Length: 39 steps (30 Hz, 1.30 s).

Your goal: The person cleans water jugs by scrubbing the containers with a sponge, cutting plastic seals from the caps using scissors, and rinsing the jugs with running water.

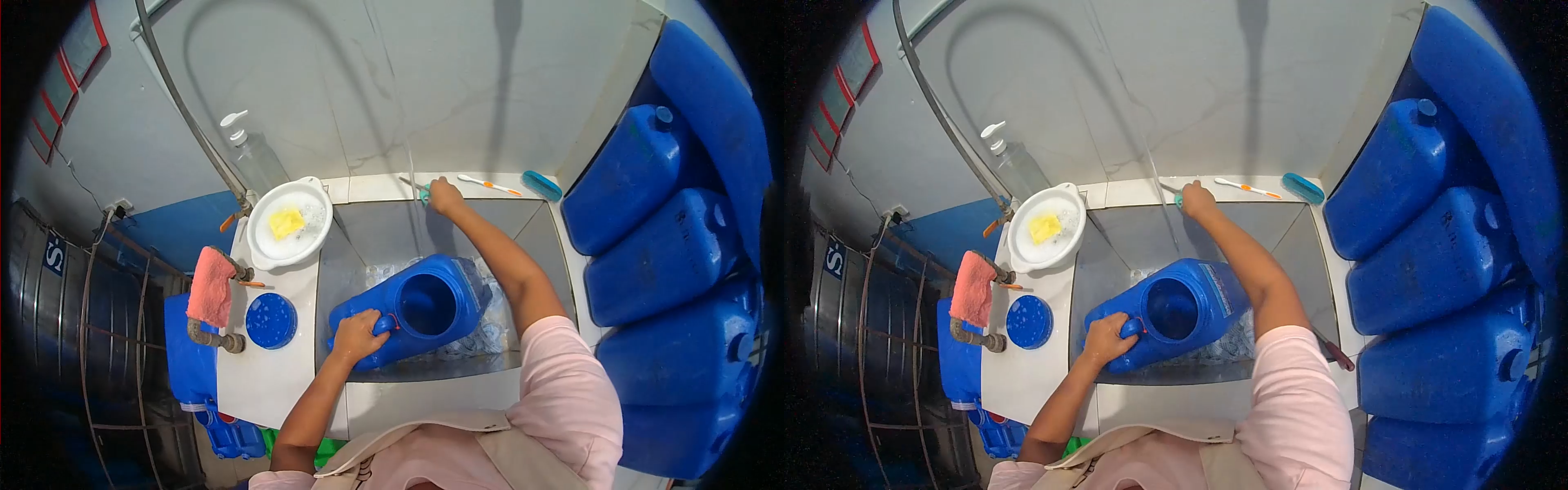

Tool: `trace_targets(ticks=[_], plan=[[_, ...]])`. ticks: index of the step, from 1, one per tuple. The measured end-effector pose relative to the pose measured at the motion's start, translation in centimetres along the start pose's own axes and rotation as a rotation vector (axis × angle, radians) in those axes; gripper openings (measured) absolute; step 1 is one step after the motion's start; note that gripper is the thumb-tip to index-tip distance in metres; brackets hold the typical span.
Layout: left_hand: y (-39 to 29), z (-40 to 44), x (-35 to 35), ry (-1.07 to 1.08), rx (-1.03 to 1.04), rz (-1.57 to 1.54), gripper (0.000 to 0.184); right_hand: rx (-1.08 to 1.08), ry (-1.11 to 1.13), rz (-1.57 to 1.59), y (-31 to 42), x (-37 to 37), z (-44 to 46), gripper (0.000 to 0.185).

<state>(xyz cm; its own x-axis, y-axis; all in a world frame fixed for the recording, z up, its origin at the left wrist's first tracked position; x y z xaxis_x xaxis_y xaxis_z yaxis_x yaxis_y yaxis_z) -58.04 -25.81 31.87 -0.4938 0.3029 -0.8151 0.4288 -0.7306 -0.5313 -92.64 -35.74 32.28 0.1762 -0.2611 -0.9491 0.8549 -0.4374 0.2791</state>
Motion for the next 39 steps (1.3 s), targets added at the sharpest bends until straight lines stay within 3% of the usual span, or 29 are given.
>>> trace_targets(ticks=[1,3,5,6,8,11,13,16,17,18,20,22,23,26,29,39], plan=[[0.1,-0.2,-0.1,-0.018,0.032,-0.005,0.027,0.001,0.002,0.005,0.6,-0.7,-0.9,0.024],[0.2,-0.5,-0.2,0.01,0.023,0.032,0.026,-0.246,0.168,-0.075,2.4,-1.3,-2.7,0.022],[0.2,-1.0,0.3,0.041,0.019,0.059,0.026,-0.146,0.523,0.061,3.4,-0.1,-4.2,0.021],[0.7,-1.3,0.7,0.04,0.035,0.08,0.026,-0.133,0.522,0.063,3.7,0.9,-4.4,0.021],[0.1,-1.3,0.8,0.044,0.071,0.108,0.026,0.033,0.815,0.173,3.2,5.3,-4.3,0.024],[-2.1,-0.3,-1.7,-0.006,0.12,0.12,0.025,-0.044,0.805,-0.033,1.9,7.4,-2.8,0.025],[-3.2,0.2,-5.2,-0.073,0.108,0.103,0.024,-0.195,0.702,-0.257,0.2,2.6,-4.1,0.023],[-5.4,0.2,-12.2,-0.128,0.089,0.141,0.031,-0.151,0.557,-0.25,-5.4,-4.2,-5.5,0.025],[-4.5,-0.2,-14.3,-0.163,0.07,0.161,0.035,0.005,0.464,-0.059,-8.5,-5.3,-6.1,0.028],[-4.6,-0.5,-16.7,-0.278,0.125,0.231,0.039,-0.002,0.444,0.055,-9.7,-8.3,-7.9,0.031],[-1.9,-0.9,-20.7,-0.459,0.332,0.3,0.039,-0.06,0.408,-0.009,-12.4,-11.4,-11.3,0.036],[-2.2,-0.6,-23.8,-0.493,0.144,0.051,0.032,-0.268,0.277,0.029,-12.8,-15.2,-16.1,0.043],[0.5,-1.0,-24.8,-0.483,0.154,0.055,0.032,-0.258,0.272,0.039,-13.0,-16.2,-18.2,0.043],[8.5,-3.2,-27.3,-0.854,0.002,-0.304,0.023,-0.331,0.148,0.186,-12.2,-18.6,-23.5,0.046],[5.9,-2.3,-27.6,-0.765,-0.1,-0.38,0.023,-0.417,0.107,0.186,-10.1,-20.5,-26.7,0.042],[4.6,-2.1,-27.8,-0.714,-0.128,-0.416,0.021,-0.591,-0.047,0.062,-6.0,-21.6,-27.0,0.035]])
Point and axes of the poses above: each hand's wrist, its own z-axis towards the middle knuckle, its own x-axis out of the palm, y = z × x, the point moved 3 cm from there along z, towards the middle knuckle, and after that the axes turned 7 degrees about -y, right-handed, at the moved point
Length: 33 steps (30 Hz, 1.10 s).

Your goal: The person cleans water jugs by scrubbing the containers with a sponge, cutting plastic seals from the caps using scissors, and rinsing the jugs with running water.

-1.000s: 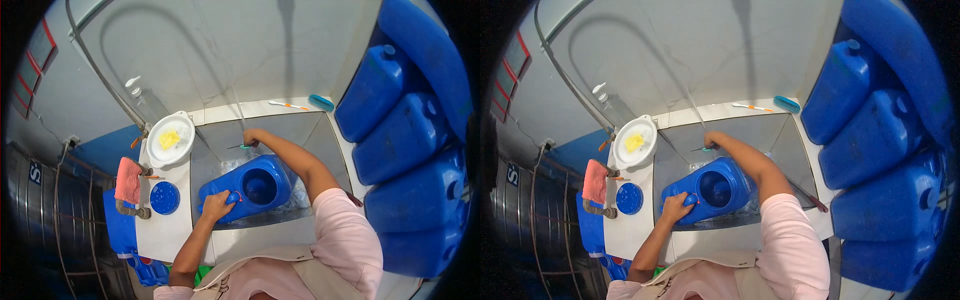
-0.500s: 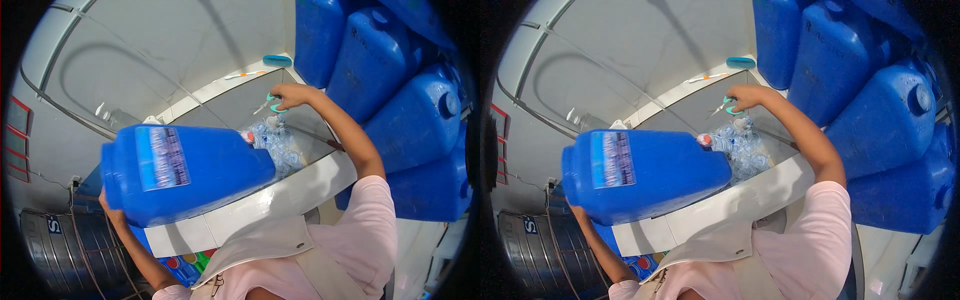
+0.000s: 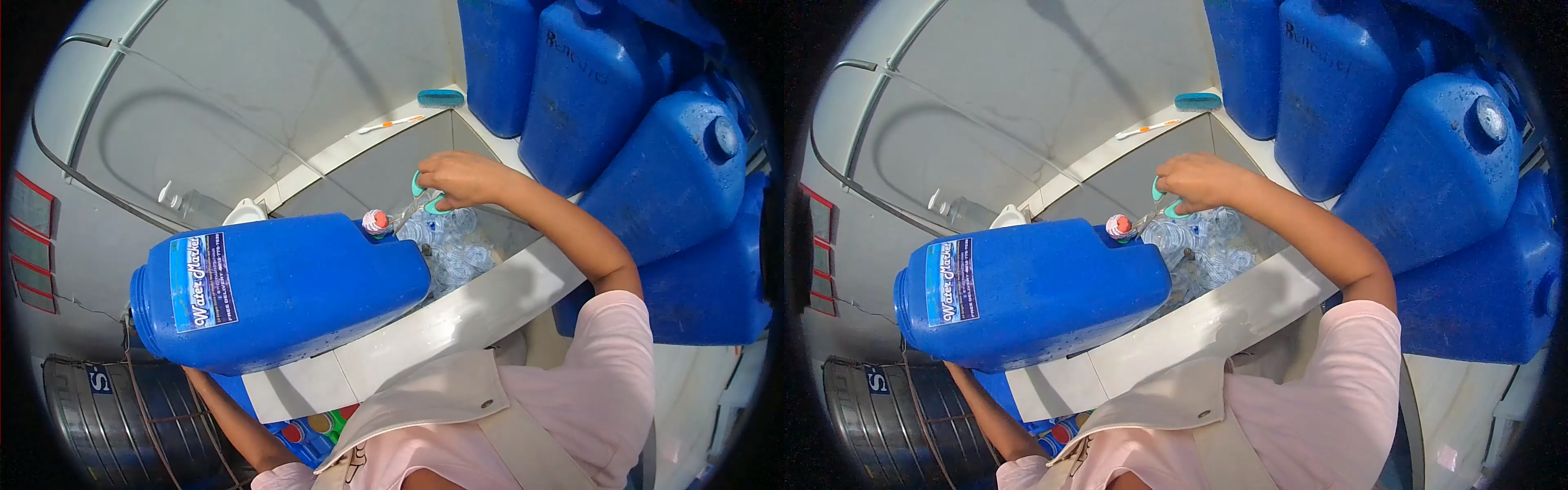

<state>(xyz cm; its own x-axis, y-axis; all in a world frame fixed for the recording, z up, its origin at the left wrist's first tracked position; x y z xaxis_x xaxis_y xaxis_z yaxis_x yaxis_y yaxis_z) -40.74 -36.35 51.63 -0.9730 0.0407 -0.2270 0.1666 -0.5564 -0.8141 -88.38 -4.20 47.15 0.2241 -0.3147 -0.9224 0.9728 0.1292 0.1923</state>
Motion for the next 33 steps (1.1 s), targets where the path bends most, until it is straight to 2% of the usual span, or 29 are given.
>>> trace_targets(ticks=[3,5,9,11,18,21,23,24,26,28,30,31,33], plan=[[0.1,-0.2,0.0,0.002,-0.009,0.0,0.021,-0.003,0.054,-0.066,1.1,-0.7,1.1,0.033],[0.1,-0.3,-0.1,0.006,-0.015,0.002,0.02,-0.152,0.064,-0.166,2.0,-0.6,2.1,0.032],[0.3,-0.7,-0.2,0.007,-0.023,0.004,0.02,-0.098,0.194,-0.102,1.2,0.3,3.1,0.027],[0.3,-0.9,-0.4,0.007,-0.024,0.005,0.019,-0.051,0.296,-0.195,2.1,0.9,2.2,0.024],[0.4,-1.5,-0.5,0.015,-0.039,0.012,0.018,0.047,0.152,-0.129,2.0,3.6,-0.3,0.026],[0.2,-1.8,-0.7,0.026,-0.039,0.01,0.018,0.064,0.05,0.012,0.8,3.8,-1.4,0.03],[0.2,-2.2,-1.0,0.027,-0.044,0.011,0.017,0.272,0.118,0.198,-1.4,4.3,-1.7,0.033],[0.2,-2.5,-1.2,0.028,-0.044,0.009,0.017,0.268,0.12,0.194,-1.4,4.5,-1.4,0.033],[0.2,-2.8,-1.2,0.026,-0.045,0.006,0.017,0.631,0.101,0.642,-2.1,5.7,-0.8,0.04],[0.2,-2.9,-1.1,0.026,-0.045,0.001,0.017,0.726,-0.09,1.125,-1.0,8.8,0.6,0.046],[0.1,-3.0,-1.1,0.032,-0.041,0.003,0.016,0.861,-0.05,1.393,0.2,10.4,2.5,0.043],[0.0,-3.0,-1.3,0.031,-0.04,0.004,0.016,0.855,-0.049,1.395,0.4,10.9,3.2,0.043],[-0.2,-3.2,-1.5,0.032,-0.038,0.01,0.016,0.865,-0.13,1.805,0.5,12.2,4.3,0.034]])
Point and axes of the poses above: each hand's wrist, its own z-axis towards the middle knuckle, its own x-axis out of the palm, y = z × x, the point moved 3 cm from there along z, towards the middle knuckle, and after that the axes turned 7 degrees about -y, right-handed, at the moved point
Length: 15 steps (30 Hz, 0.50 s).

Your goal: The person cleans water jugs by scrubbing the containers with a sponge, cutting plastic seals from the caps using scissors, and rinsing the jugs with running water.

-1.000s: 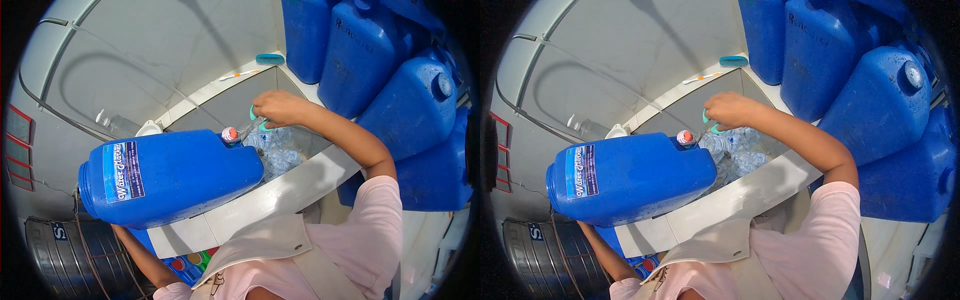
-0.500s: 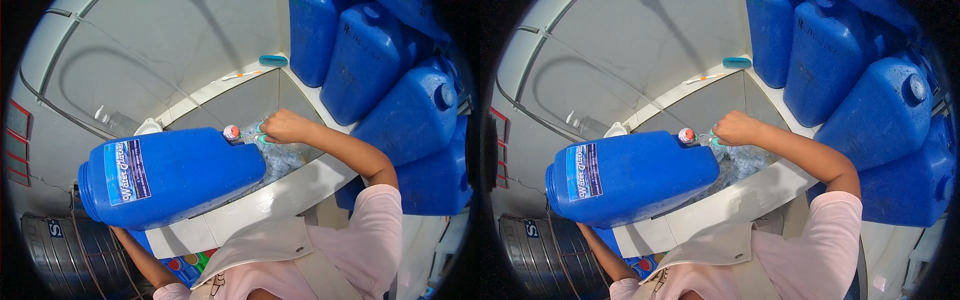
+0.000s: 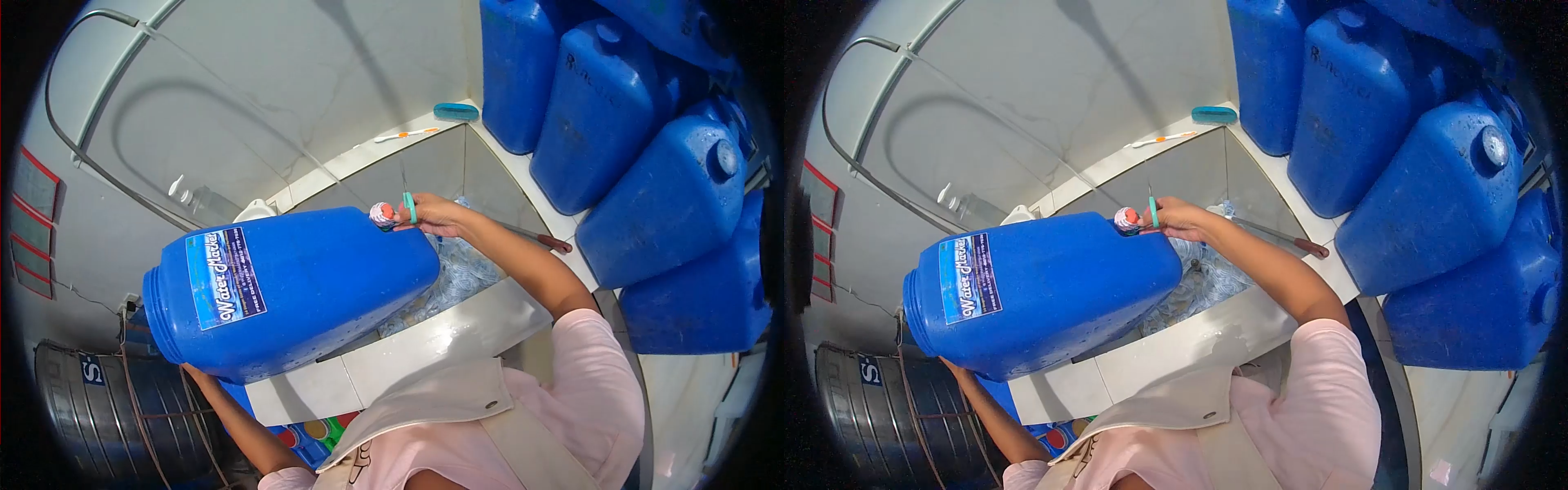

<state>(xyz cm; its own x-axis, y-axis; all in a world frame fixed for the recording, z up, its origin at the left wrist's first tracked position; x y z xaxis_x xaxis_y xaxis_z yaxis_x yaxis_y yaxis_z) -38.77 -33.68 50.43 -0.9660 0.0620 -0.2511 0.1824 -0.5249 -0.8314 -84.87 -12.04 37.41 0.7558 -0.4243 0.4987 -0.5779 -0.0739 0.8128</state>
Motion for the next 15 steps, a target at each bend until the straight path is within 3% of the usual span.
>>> trace_targets(ticks=[2,5,10,11,14,15], plan=[[-0.1,-0.2,-0.1,0.002,0.003,0.005,0.016,0.005,0.042,0.104,-0.6,-0.3,1.3,0.027],[-0.2,-0.3,0.1,0.005,0.007,0.016,0.015,-0.006,0.003,0.018,0.3,-0.2,1.6,0.022],[-1.7,0.2,1.4,0.043,0.056,0.08,0.014,0.076,0.151,-0.242,4.3,-0.9,2.6,0.021],[-2.4,0.3,2.0,0.065,0.076,0.111,0.014,-0.026,0.144,-0.453,4.5,-0.6,3.2,0.018],[-5.1,0.1,5.0,0.124,0.213,0.294,0.014,-0.075,0.3,-0.584,4.5,1.1,4.9,0.016],[-5.4,-0.3,6.5,0.114,0.266,0.355,0.014,-0.163,0.249,-0.663,4.6,0.4,5.7,0.011]])
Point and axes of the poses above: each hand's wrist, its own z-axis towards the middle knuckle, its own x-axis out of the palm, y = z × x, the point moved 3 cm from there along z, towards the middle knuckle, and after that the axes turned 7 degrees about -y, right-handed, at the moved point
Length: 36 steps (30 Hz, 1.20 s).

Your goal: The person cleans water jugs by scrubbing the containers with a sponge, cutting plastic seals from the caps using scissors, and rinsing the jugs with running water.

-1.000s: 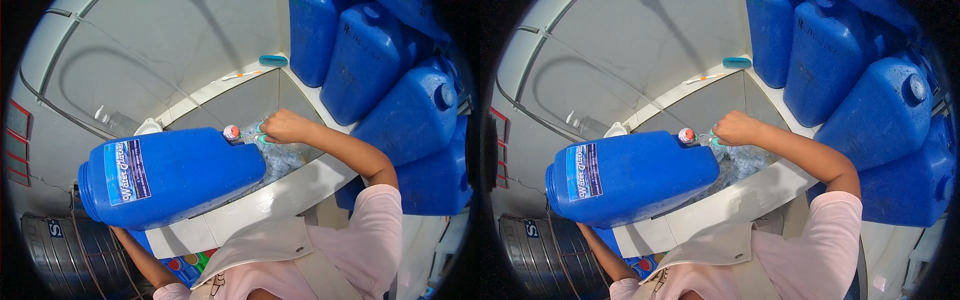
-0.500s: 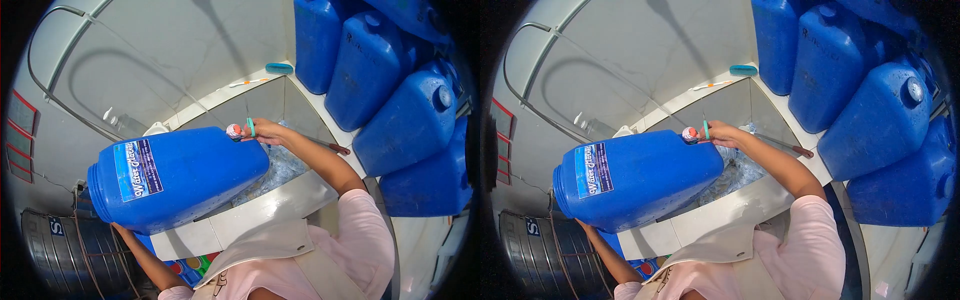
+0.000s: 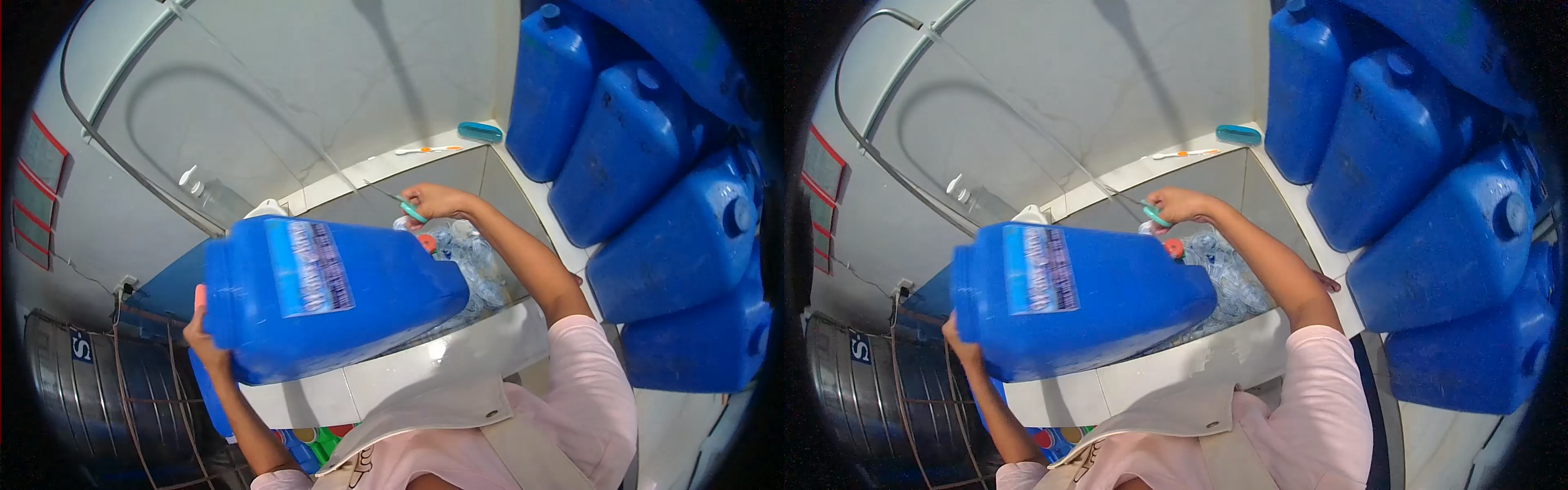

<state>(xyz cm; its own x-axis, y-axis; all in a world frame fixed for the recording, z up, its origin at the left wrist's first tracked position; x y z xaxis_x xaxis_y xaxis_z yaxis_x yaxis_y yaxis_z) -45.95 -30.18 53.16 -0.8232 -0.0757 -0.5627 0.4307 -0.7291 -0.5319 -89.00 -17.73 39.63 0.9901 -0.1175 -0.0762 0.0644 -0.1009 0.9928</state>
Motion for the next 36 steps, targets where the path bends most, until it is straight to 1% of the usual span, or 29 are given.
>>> trace_targets(ticks=[2,4,5,6,7,8,9,11,13,14,15,17,18,20,22,24,25,27,28,29,30,31,32,33,34,35,36], plan=[[1.2,-1.4,3.0,-0.232,0.176,0.142,0.013,-0.011,-0.136,-0.319,-2.7,-3.1,1.2,0.009],[-1.7,-2.4,5.5,0.034,-0.095,0.13,0.014,0.099,-0.283,-0.382,-6.0,-6.5,0.5,0.015],[-2.3,-3.2,7.0,0.086,-0.237,0.136,0.014,0.152,-0.383,-0.655,-8.5,-8.7,0.6,0.015],[-2.2,-3.9,8.6,0.092,-0.243,0.182,0.017,0.207,-0.484,-0.927,-11.0,-10.7,0.6,0.016],[-3.0,-4.1,9.9,0.145,-0.304,0.278,0.019,0.203,-0.522,-1.139,-13.0,-12.0,-0.2,0.018],[-3.7,-4.3,11.2,0.175,-0.347,0.28,0.019,0.195,-0.56,-1.352,-13.8,-12.9,-0.4,0.02],[-3.5,-4.7,12.6,0.178,-0.364,0.245,0.019,0.191,-0.554,-1.36,-13.0,-12.8,0.2,0.02],[-2.7,-5.4,15.2,0.267,-0.408,0.293,0.021,0.247,-0.516,-1.122,-10.1,-12.0,2.2,0.021],[-2.0,-5.9,17.4,0.29,-0.442,0.274,0.022,0.208,-0.399,-0.884,-7.0,-10.3,6.7,0.025],[-1.7,-6.2,18.3,0.316,-0.469,0.259,0.024,0.159,-0.347,-0.935,-5.4,-9.2,9.4,0.026],[-1.3,-6.5,19.2,0.319,-0.474,0.265,0.024,0.155,-0.248,-0.926,-3.6,-7.9,11.5,0.023],[-0.3,-6.7,21.0,0.372,-0.534,0.231,0.028,0.118,-0.202,-1.039,-2.1,-5.6,16.1,0.019],[0.3,-7.0,21.8,0.414,-0.544,0.22,0.03,0.118,-0.194,-1.038,-2.7,-4.7,18.0,0.019],[1.0,-7.4,22.8,0.425,-0.587,0.194,0.032,-0.098,-0.532,-1.212,-4.1,-3.6,21.0,0.022],[2.7,-8.1,23.9,0.43,-0.631,0.168,0.033,-0.125,-0.485,-1.25,-4.1,-2.2,20.6,0.022],[3.8,-8.9,24.8,0.463,-0.591,0.016,0.034,-0.149,-0.43,-1.289,-3.6,-1.2,20.2,0.023],[3.9,-9.0,24.7,0.465,-0.606,0.012,0.034,-0.159,-0.381,-1.294,-3.3,-1.0,20.1,0.02],[3.9,-9.0,25.3,0.474,-0.982,-0.308,0.03,-0.156,-0.314,-1.313,-2.2,-0.8,19.6,0.017],[3.3,-8.5,25.3,0.475,-1.031,-0.403,0.024,0.044,-0.21,-0.948,-1.4,-0.4,19.4,0.016],[3.3,-8.4,25.6,0.471,-1.044,-0.412,0.024,0.232,-0.112,-0.576,-0.5,0.4,19.0,0.016],[3.5,-8.2,25.9,0.445,-1.05,-0.463,0.024,0.142,0.02,-0.57,1.2,1.6,18.1,0.015],[3.3,-7.9,25.9,0.42,-1.053,-0.51,0.024,0.146,0.027,-0.575,2.0,2.2,17.7,0.015],[2.9,-7.7,25.9,0.388,-1.039,-0.477,0.029,0.247,-0.013,-0.448,2.6,2.8,17.3,0.014],[2.6,-7.6,26.2,0.385,-1.039,-0.481,0.029,0.342,-0.055,-0.323,2.9,3.1,17.2,0.013],[2.3,-7.4,26.4,0.355,-0.998,-0.43,0.033,0.355,-0.019,-0.39,3.6,3.2,17.1,0.014],[2.2,-7.2,26.4,0.326,-0.959,-0.378,0.038,0.357,-0.02,-0.393,4.1,3.3,16.9,0.014],[2.5,-7.1,26.6,0.327,-0.96,-0.382,0.038,0.358,-0.013,-0.291,4.4,3.3,16.9,0.013]])
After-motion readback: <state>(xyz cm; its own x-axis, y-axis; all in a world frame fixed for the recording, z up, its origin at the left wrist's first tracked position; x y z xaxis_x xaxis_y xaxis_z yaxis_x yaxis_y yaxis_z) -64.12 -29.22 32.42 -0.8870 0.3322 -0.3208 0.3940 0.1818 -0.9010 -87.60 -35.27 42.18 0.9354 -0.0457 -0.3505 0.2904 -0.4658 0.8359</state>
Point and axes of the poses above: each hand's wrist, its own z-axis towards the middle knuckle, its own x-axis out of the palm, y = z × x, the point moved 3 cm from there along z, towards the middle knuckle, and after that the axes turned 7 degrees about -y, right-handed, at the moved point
